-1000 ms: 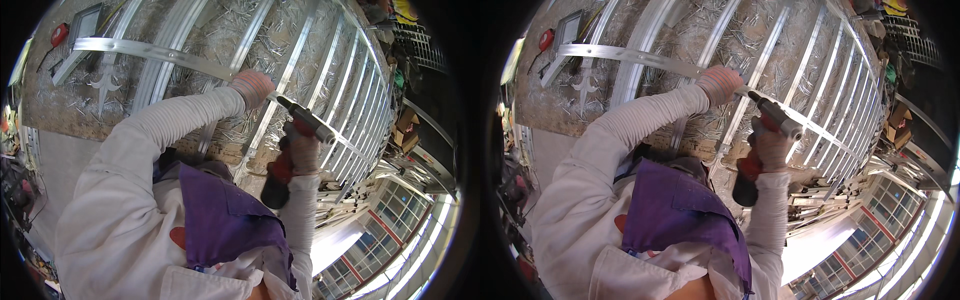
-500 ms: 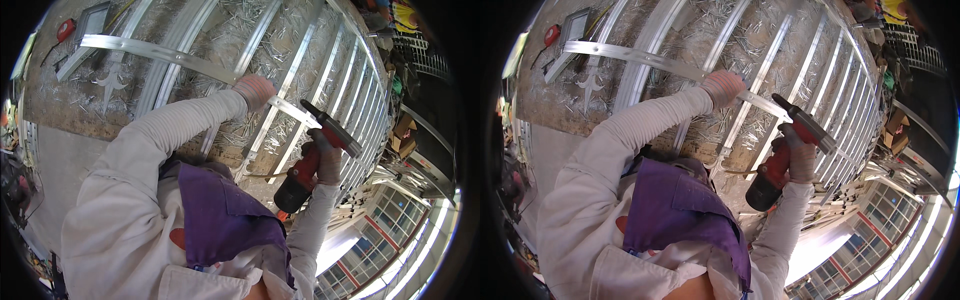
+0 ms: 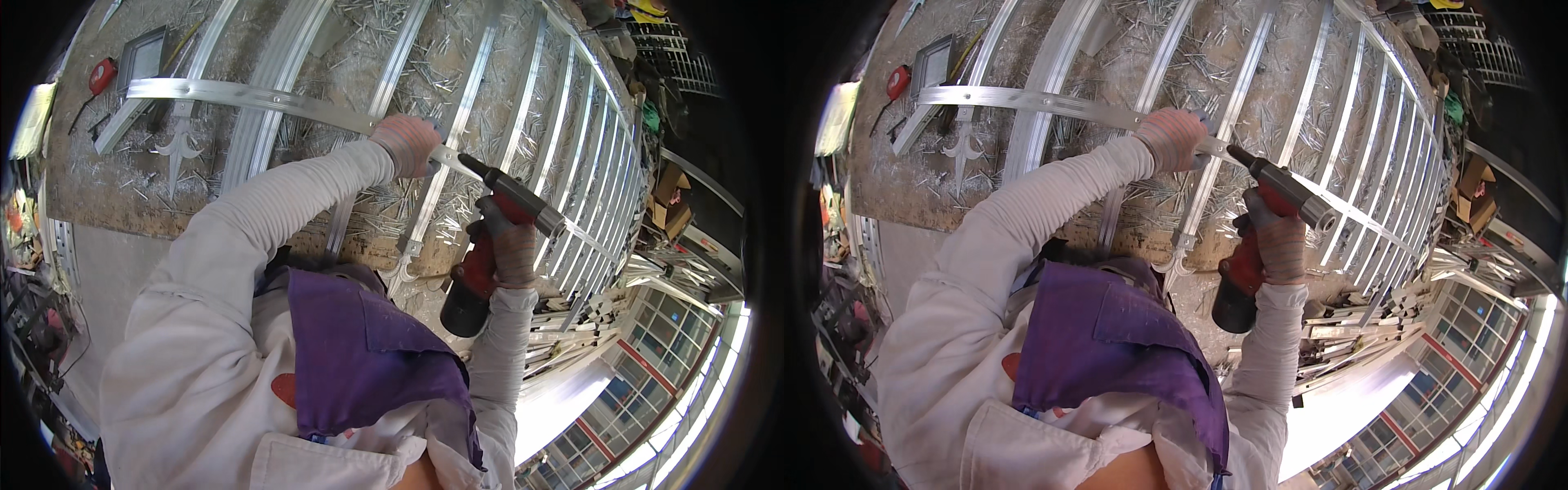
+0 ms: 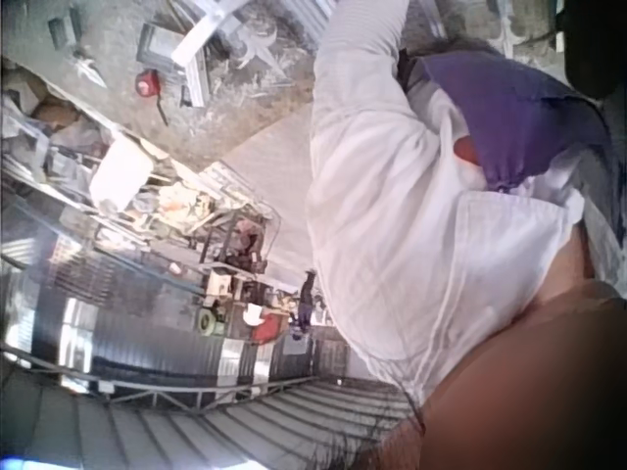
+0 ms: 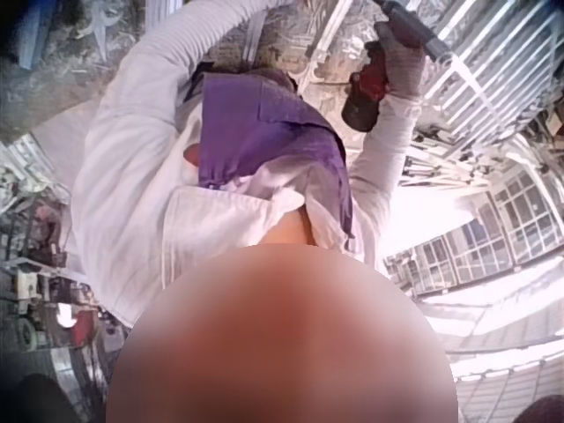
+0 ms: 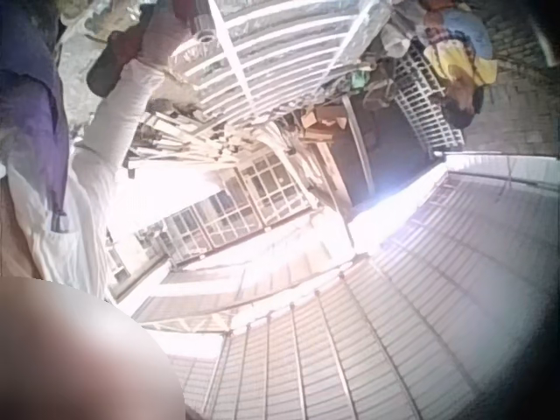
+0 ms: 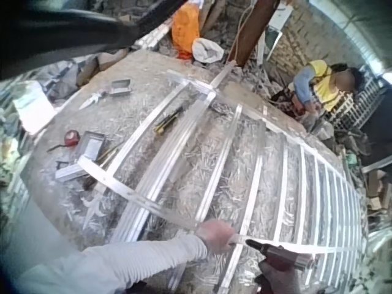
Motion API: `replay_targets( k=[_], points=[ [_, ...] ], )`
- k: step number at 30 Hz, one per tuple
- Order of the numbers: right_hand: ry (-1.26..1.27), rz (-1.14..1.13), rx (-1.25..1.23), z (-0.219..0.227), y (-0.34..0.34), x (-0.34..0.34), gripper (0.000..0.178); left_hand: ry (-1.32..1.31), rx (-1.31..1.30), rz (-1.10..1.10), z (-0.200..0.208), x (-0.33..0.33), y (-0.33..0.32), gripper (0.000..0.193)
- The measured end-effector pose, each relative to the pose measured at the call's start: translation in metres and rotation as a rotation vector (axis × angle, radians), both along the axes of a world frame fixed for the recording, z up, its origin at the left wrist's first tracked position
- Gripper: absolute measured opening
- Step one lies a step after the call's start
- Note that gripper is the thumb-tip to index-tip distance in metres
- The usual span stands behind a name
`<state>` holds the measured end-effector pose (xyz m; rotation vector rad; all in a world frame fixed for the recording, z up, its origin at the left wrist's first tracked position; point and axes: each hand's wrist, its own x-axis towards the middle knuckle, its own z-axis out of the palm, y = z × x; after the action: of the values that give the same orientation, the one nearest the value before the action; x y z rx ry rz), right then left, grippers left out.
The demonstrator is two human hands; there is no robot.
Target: The person uses a power drill to fasten metal bars onto a metal frame structure. They position the bars and drive screws at multiple points along the frame. A second person is visible in the background working on a similar structure.
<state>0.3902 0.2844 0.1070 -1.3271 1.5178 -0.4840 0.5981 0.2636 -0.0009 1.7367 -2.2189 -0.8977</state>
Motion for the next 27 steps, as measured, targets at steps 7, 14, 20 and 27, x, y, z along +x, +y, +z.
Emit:
replay_targets(
  k=[7,14,20,27],
  points=[
    [0.043,-0.042,0.073,-0.006,0.009,0.002,0.025,-0.002,0.01,0.039,0.001,-0.002,-0.001,0.059],
    [0.001,-0.254,0.122,0.007,0.045,-0.055,0.026,-0.032,0.272,0.156,0.005,-0.011,-0.02,0.064],
    [0.045,-0.297,0.097,0.018,0.066,-0.088,0.025,-0.319,0.421,-0.132,-0.047,-0.015,-0.061,0.067],
    [0.076,-0.166,-0.061,0.025,0.033,-0.134,0.029,-0.205,0.458,0.177,0.003,-0.031,-0.043,0.074]
  ],
)
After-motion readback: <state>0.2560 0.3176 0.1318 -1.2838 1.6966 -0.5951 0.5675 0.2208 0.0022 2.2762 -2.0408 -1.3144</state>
